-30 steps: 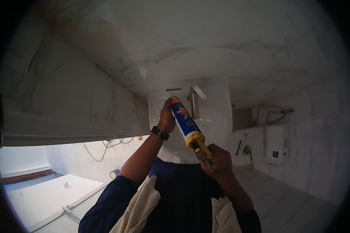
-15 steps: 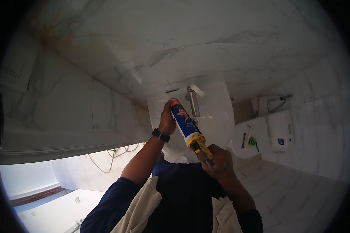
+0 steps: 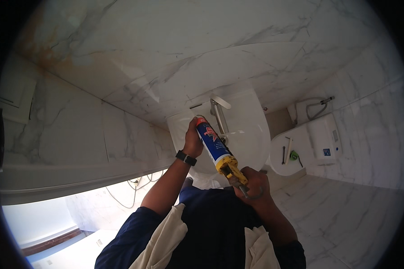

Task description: The person applies silicone sealant around the base of a wall-mounted sink using a caulking gun, then smooths and wipes the bead with a tissue. The person also briefly handles a flexible hose under the sink.

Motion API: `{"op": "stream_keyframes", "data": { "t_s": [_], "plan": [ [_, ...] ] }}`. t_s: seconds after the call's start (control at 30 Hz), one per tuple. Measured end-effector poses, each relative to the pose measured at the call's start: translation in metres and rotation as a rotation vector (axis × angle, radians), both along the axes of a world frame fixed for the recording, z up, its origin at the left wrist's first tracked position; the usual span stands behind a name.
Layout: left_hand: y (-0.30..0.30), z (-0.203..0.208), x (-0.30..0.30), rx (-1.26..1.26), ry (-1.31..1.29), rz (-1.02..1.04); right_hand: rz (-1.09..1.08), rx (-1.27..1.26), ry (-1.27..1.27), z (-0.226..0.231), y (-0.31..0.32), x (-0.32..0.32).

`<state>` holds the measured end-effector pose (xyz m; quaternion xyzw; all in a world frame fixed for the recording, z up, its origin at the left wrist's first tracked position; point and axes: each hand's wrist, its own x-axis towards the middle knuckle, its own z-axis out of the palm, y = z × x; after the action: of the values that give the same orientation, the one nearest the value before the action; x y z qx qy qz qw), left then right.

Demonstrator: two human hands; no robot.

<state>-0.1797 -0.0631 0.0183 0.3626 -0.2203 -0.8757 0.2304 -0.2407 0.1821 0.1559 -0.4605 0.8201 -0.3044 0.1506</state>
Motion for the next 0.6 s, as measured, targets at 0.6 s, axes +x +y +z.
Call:
{"op": "stream_keyframes", "data": {
  "t_s": [0.6],
  "plan": [
    [0.009, -0.005, 0.000, 0.161, 0.183, -0.012, -0.002, 0.021, -0.196, 0.022, -0.008, 0.019]
  ]
}}
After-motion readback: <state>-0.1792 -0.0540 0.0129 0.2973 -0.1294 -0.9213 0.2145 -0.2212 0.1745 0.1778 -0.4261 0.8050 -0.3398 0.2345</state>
